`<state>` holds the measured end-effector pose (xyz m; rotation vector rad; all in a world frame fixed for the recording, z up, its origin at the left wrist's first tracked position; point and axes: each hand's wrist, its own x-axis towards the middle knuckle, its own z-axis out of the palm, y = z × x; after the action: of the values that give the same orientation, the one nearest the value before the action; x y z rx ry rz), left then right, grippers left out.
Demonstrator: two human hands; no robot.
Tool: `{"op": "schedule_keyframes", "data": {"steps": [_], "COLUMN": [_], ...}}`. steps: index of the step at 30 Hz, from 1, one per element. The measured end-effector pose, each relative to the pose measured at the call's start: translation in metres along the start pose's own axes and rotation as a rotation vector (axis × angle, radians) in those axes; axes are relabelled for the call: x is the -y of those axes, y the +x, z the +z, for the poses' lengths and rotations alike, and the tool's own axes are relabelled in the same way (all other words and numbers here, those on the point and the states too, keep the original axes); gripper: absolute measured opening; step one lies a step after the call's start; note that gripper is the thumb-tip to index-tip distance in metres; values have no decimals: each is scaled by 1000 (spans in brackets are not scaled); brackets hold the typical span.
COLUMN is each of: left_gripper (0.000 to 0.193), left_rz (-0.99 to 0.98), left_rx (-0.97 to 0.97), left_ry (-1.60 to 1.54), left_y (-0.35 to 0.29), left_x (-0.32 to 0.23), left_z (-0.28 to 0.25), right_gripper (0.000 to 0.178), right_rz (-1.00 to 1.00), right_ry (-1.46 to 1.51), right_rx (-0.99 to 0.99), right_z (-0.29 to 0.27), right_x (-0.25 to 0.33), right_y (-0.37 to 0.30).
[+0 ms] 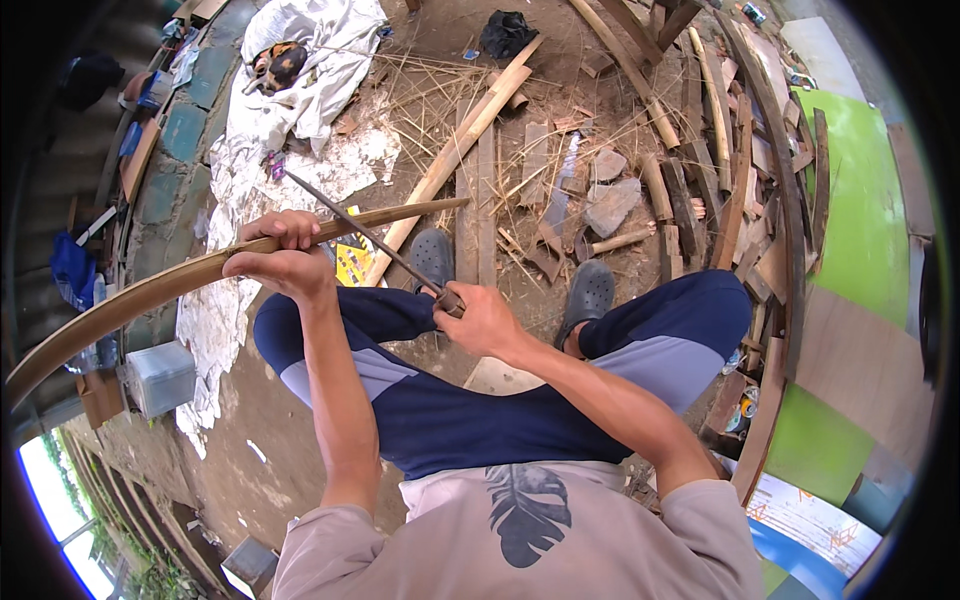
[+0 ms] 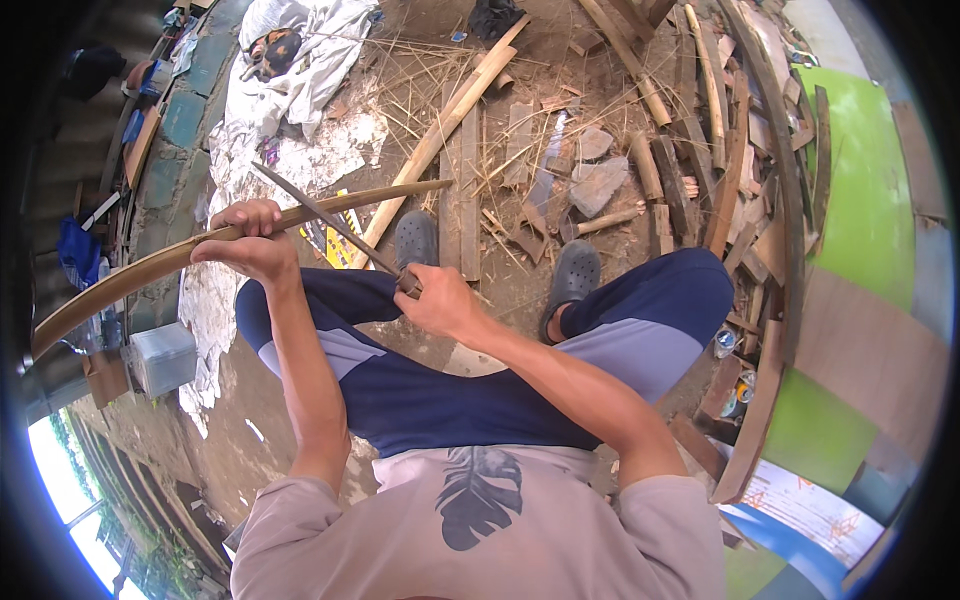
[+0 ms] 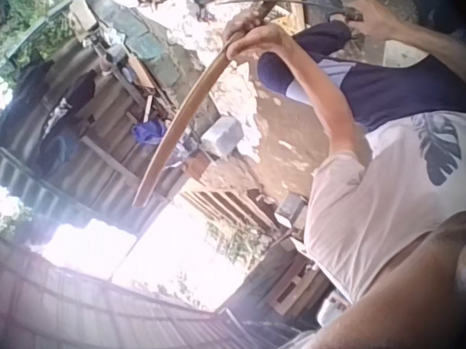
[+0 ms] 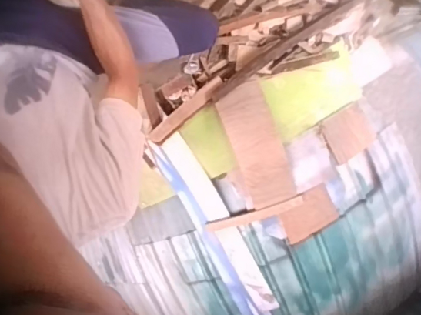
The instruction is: The person sits cross-legged and uses a knife to shave and split a long bamboo pole, peeling off thin strips and creating a tapered end. The person repeatedly adjusts the bamboo and continues shaving along its length.
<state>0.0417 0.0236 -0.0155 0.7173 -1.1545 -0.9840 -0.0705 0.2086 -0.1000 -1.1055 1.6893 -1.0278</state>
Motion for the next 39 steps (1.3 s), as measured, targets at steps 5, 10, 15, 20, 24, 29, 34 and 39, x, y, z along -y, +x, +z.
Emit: {"op": "schedule_keyframes", "data": {"steps": [5,10,15,20,24,29,34,39], "left_gripper": [80,80,80,79,79,79,80,81], "left_rz": [8,16,-6,-7,-29,-16,-31,-48], "left_rx": [-54,-73,-146,-109,-121,-157,-128,-167], "left_ry": [37,40,73,56,36,70,45,55], "left_y": [3,-1,1,4,7,11,10,14], "left_x": [-1,-2,0,2,2,3,3,4], "left_z": [-8,-7,-14,-18,-15,-21,-18,-17], "right_gripper": [28,30,31,32,32,30,28,29], "right_rz": [163,22,173,76,212,144,409,318], "right_ry": [19,-92,-115,-163,-194,-200,-247,-175], "right_rx": [101,9,101,56,46,52,19,68], "right_z": [-3,4,-13,-10,-16,-9,-9,-16], "right_x": [8,10,7,20,-13,7,-83,-40], "right_y": [6,-3,8,-1,19,8,33,25]}}
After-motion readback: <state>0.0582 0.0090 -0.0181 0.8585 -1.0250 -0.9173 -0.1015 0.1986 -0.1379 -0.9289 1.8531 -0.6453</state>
